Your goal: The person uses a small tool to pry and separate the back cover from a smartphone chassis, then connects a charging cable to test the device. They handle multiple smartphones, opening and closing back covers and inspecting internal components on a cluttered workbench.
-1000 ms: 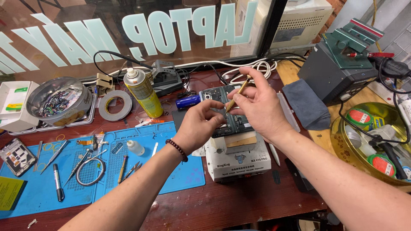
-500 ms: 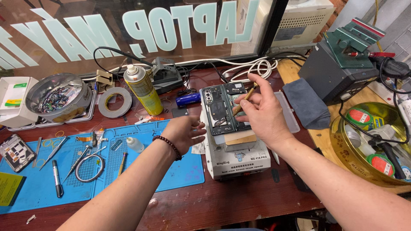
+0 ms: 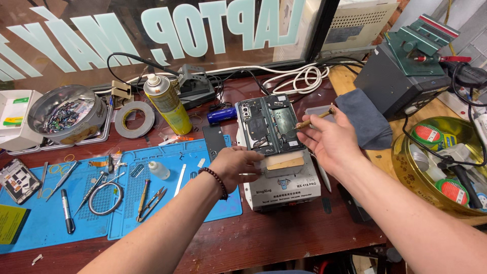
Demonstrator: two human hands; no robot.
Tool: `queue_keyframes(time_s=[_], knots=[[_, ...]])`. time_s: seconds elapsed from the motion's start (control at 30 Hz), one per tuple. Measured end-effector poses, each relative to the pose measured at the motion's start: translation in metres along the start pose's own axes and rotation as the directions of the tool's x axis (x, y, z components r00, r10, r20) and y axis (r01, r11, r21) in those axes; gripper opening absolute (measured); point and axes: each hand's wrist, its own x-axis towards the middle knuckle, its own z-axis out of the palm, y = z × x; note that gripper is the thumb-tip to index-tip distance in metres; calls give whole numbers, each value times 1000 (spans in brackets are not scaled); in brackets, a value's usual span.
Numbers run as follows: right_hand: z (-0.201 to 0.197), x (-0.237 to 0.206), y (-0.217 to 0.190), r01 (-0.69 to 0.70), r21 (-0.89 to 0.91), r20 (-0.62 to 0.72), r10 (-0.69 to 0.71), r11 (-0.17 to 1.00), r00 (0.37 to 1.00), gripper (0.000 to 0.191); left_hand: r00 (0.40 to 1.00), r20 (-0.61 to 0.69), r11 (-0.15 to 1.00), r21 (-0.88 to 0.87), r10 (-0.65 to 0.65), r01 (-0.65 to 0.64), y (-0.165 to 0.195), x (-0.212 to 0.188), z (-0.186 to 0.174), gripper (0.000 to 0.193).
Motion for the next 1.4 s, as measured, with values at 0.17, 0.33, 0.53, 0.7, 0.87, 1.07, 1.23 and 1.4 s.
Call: queue_keyframes(time_s=[0.17, 0.33, 0.53, 0.7, 0.87, 1.07, 1.23, 1.4], knots=[[-17, 8, 9, -23, 75, 12, 22, 997, 1000, 12, 996, 1, 996, -6, 88, -88, -18, -1, 17, 20], [-23, 15, 11, -24, 113, 20, 22, 993, 1000, 7, 997, -31, 995, -58, 76, -78, -17, -10, 14, 24], [-24, 21, 8, -22, 137, -21, 25, 990, 999, 7, 989, -140, 999, 37, 44, -39, 1, -6, 20, 30], [-26, 22, 6, -29, 141, -16, 32, 990, 999, 8, 986, -155, 996, 67, 65, -56, 2, 5, 22, 26], [-25, 18, 4, 41, 37, -13, -40, 998, 999, 10, 985, -158, 995, 82, 76, -64, -3, 12, 20, 26], [-22, 13, -1, 70, -23, -6, -70, 997, 998, 13, 983, -176, 995, 98, 53, -36, -2, 15, 24, 27], [-22, 1, -3, 223, -195, 67, -214, 955, 975, 30, 974, -206, 976, 214, 95, -50, 3, 5, 24, 34], [-16, -12, -7, 358, -434, 180, -309, 827, 934, 67, 689, -341, 651, 716, 640, -251, 12, -10, 29, 36]])
